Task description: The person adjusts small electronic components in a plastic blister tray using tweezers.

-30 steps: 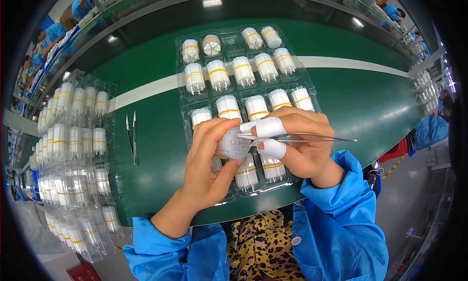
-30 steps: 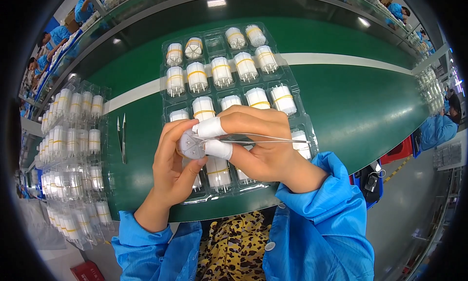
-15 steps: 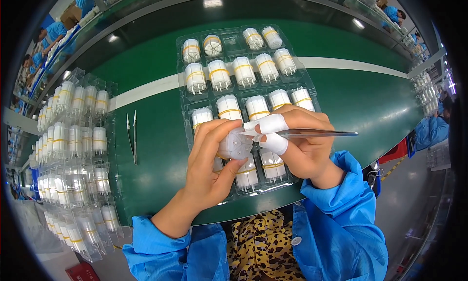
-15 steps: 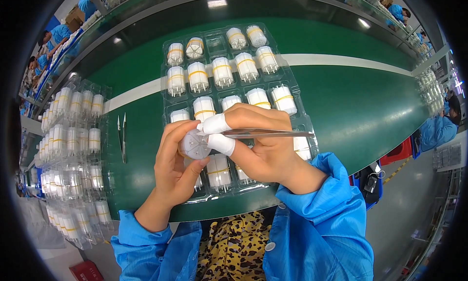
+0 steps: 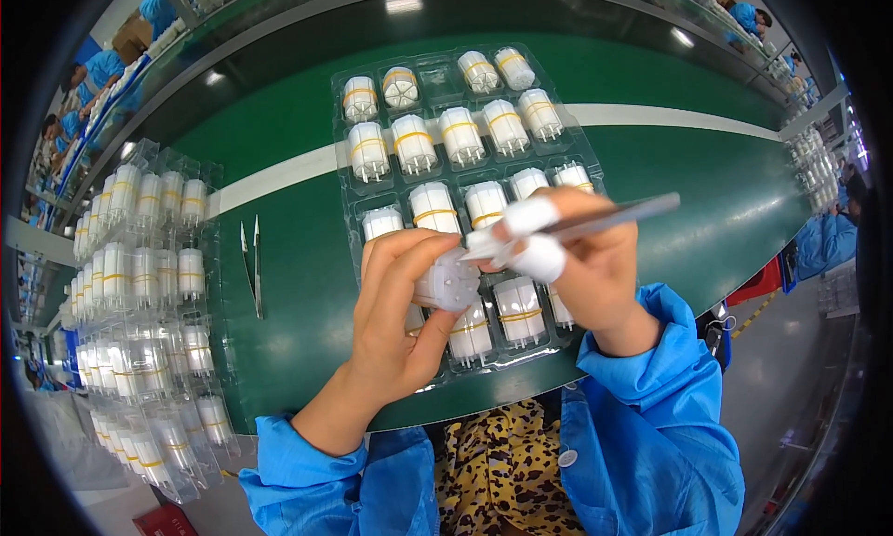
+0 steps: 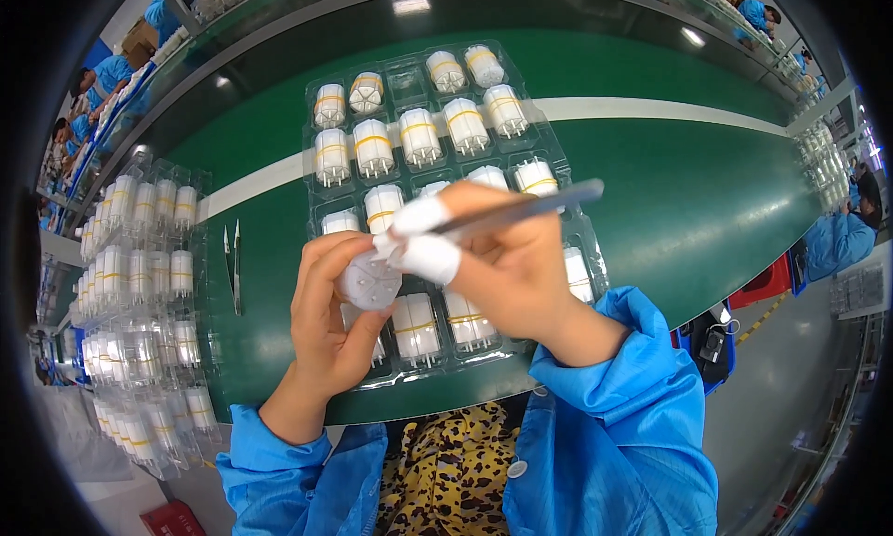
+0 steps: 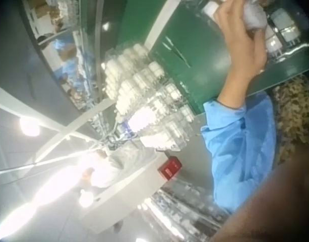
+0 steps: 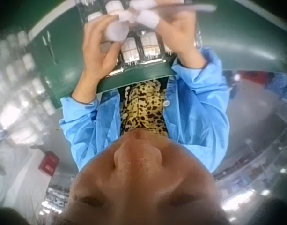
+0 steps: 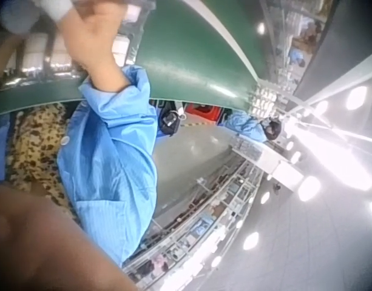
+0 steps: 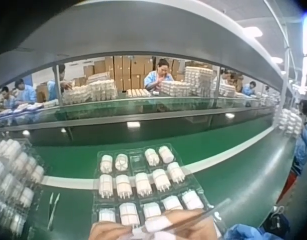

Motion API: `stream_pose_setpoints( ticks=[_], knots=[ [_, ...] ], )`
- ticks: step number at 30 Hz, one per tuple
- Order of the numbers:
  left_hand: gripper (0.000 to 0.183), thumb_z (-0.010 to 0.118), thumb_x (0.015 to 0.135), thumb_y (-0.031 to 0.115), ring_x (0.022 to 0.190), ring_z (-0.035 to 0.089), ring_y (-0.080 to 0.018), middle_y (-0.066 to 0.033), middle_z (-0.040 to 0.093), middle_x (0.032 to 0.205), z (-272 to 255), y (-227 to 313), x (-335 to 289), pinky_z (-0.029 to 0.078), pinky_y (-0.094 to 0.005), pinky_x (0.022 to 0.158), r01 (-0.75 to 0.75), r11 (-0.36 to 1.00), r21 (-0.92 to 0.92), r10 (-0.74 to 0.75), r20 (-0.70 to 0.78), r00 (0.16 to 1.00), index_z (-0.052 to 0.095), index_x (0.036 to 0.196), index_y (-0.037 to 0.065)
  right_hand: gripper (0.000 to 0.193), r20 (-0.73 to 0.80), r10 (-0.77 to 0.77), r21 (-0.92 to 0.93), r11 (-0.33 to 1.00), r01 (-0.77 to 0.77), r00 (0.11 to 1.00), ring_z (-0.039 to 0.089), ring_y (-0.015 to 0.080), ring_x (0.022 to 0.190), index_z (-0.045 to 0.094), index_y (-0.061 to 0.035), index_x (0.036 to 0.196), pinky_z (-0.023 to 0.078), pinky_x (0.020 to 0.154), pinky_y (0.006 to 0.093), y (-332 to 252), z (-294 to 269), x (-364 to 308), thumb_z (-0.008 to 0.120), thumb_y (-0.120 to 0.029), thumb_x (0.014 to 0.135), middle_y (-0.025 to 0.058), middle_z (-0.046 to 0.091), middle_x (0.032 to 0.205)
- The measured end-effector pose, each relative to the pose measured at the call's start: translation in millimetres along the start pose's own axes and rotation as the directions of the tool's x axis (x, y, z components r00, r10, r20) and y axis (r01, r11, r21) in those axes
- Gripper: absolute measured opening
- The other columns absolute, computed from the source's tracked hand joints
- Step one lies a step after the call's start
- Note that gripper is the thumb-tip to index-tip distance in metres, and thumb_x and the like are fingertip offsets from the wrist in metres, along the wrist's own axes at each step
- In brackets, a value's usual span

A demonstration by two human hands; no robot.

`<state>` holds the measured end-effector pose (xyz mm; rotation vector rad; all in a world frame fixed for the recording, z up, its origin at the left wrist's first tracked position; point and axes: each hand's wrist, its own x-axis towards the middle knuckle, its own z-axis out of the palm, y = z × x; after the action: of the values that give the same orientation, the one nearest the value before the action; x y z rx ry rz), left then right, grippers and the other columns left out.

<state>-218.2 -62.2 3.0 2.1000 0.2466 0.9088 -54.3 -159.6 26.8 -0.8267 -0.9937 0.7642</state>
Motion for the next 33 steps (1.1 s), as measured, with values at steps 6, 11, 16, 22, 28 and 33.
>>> stream_pose_setpoints(
  ticks=[6,11,16,22,28,33],
  knots=[
    [0.053,0.066,0.067,-0.007,0.108,0.051,-0.0294,-0.0174,0.049,0.119,-1.4,-4.2,3.2,0.042,-0.0348,0.090,-0.055,0.995,0.089,0.058,-0.037,0.998,0.049,0.117,0.000,0.026,0.068,-0.066,-0.031,0.997,0.068,0.995,0.064,0.0205,0.094,0.062,0.0034,0.106,0.052,0.081,0.0308,0.5,-1.0,-0.4,0.065,0.006,0.080,0.0132,0.066,0.094],
    [0.052,0.069,0.065,-0.007,0.110,0.051,-0.0333,-0.0180,0.052,0.121,17.6,-10.8,-7.9,0.043,-0.0360,0.089,-0.034,0.924,-0.382,-0.066,-0.247,0.967,0.049,0.112,0.002,0.026,0.068,-0.060,-0.207,0.976,0.073,0.996,0.065,0.0185,0.085,0.065,0.0016,0.104,0.051,0.072,0.0286,0.4,10.1,-3.9,0.068,0.004,0.079,0.0132,0.067,0.091],
    [0.058,0.062,0.072,-0.014,0.110,0.049,-0.0219,-0.0146,0.045,0.119,6.0,-7.4,-5.5,0.043,-0.0307,0.091,0.052,0.992,-0.118,-0.056,-0.026,0.998,0.040,0.124,0.000,0.025,0.084,-0.130,-0.331,0.931,0.150,0.988,0.066,0.0191,0.080,0.065,0.0019,0.104,0.052,0.068,0.0282,0.5,3.8,-2.9,0.068,0.003,0.079,0.0136,0.067,0.089],
    [0.058,0.058,0.067,-0.017,0.111,0.047,-0.0236,-0.0152,0.044,0.119,4.9,-3.6,-4.8,0.041,-0.0309,0.093,0.054,0.998,0.009,-0.054,-0.049,0.997,0.048,0.122,-0.001,0.024,0.110,-0.155,-0.385,0.904,0.185,0.982,0.067,0.0187,0.078,0.064,0.0029,0.103,0.052,0.067,0.0272,0.6,5.1,-3.1,0.067,0.000,0.079,0.0142,0.067,0.086],
    [0.057,0.058,0.068,-0.017,0.111,0.047,-0.0247,-0.0154,0.044,0.119,5.2,-5.1,-4.9,0.040,-0.0318,0.093,-0.004,0.999,0.037,0.007,-0.068,0.998,0.048,0.122,-0.001,0.022,0.121,-0.142,-0.387,0.905,0.178,0.983,0.067,0.0192,0.080,0.064,0.0033,0.102,0.052,0.069,0.0278,-2.0,5.9,-3.3,0.065,0.003,0.080,0.0145,0.067,0.086],
    [0.055,0.059,0.069,-0.016,0.110,0.048,-0.0247,-0.0157,0.044,0.119,5.1,-4.6,-5.0,0.043,-0.0316,0.092,0.001,0.998,0.061,0.003,-0.064,0.998,0.048,0.122,-0.002,0.021,0.128,-0.154,-0.376,0.907,0.191,0.980,0.067,0.0190,0.080,0.064,0.0043,0.101,0.052,0.069,0.0279,-0.6,5.1,-2.6,0.064,0.003,0.080,0.0150,0.067,0.087]
  ],
)
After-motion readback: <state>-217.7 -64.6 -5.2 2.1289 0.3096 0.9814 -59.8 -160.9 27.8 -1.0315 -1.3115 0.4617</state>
